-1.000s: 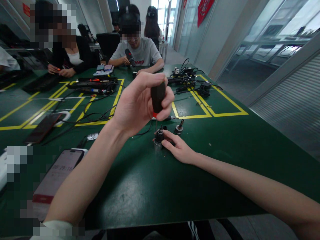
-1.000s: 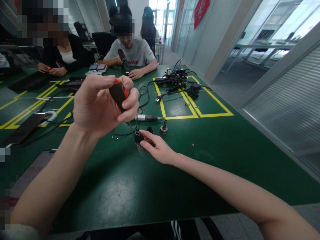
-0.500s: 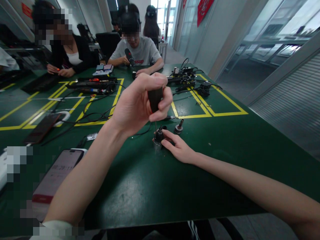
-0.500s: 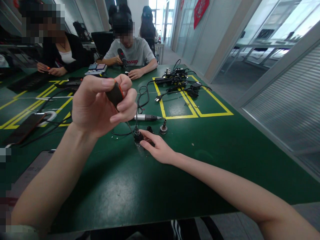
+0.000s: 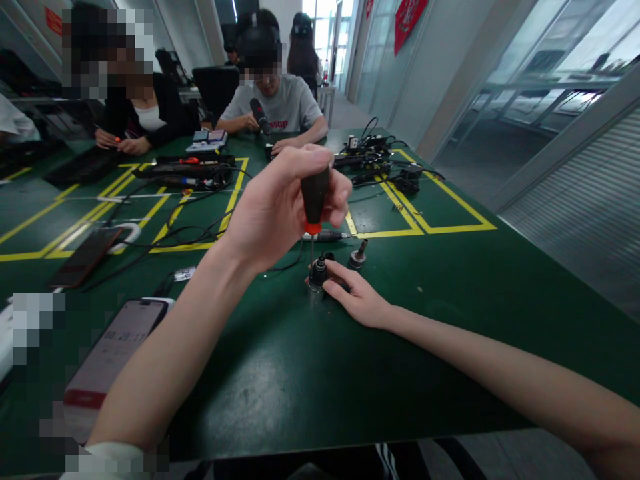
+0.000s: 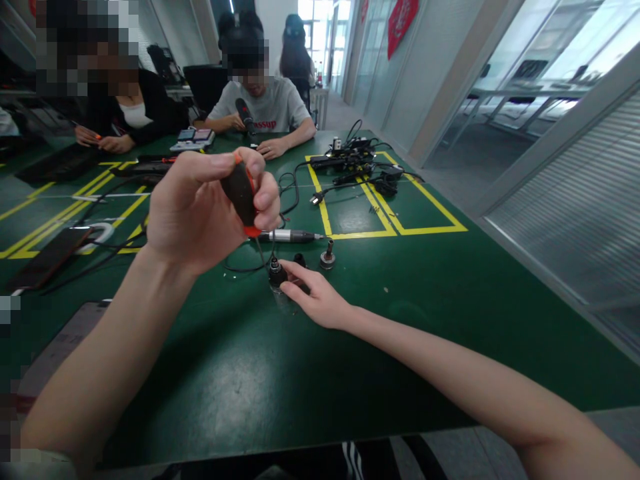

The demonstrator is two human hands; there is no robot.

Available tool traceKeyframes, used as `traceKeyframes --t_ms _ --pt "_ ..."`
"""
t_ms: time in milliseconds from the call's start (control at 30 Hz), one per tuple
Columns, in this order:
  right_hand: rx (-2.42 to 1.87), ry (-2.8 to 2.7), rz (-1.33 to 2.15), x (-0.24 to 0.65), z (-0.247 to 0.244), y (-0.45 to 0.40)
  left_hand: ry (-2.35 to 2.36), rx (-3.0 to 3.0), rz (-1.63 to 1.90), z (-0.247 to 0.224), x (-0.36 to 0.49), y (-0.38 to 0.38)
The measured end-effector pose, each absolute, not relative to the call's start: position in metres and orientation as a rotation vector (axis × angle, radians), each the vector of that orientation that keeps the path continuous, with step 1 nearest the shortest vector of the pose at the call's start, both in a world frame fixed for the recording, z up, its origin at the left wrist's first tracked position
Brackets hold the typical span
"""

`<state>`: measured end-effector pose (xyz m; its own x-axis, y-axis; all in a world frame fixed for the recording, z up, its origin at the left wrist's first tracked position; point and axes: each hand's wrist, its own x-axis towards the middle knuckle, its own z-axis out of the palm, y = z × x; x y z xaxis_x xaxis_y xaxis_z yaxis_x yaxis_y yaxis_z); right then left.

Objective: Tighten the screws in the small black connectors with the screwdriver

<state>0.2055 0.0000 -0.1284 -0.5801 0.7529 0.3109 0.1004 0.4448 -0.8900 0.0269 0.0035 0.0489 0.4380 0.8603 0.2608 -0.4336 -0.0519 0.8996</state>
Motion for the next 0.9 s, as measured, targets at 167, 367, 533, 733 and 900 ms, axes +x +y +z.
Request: traceKeyframes --t_ms 167,367,533,733,900 --pt "-0.704 -1.98 1.144 0.2054 -0.1281 0.0005 0.444 1.227 1.089 0.0503 0.026 0.0024" --pt "-0.697 -1.973 1.155 0.2058 -0.13 0.0008 0.465 1.242 1.071 0.0488 0.0255 0.0053" --pt "-0.703 -1.97 1.158 0.2055 -0.1291 0.0001 0.461 1.24 1.098 0.0503 0.0272 0.002" --pt "-0.7 -1.974 1.168 0.2055 -0.1287 0.0005 0.463 1.263 1.097 0.0508 0.0244 0.0022" --pt "-0.706 -1.962 1.175 0.2057 -0.1298 0.0004 0.442 1.246 1.078 0.048 0.0241 0.0051"
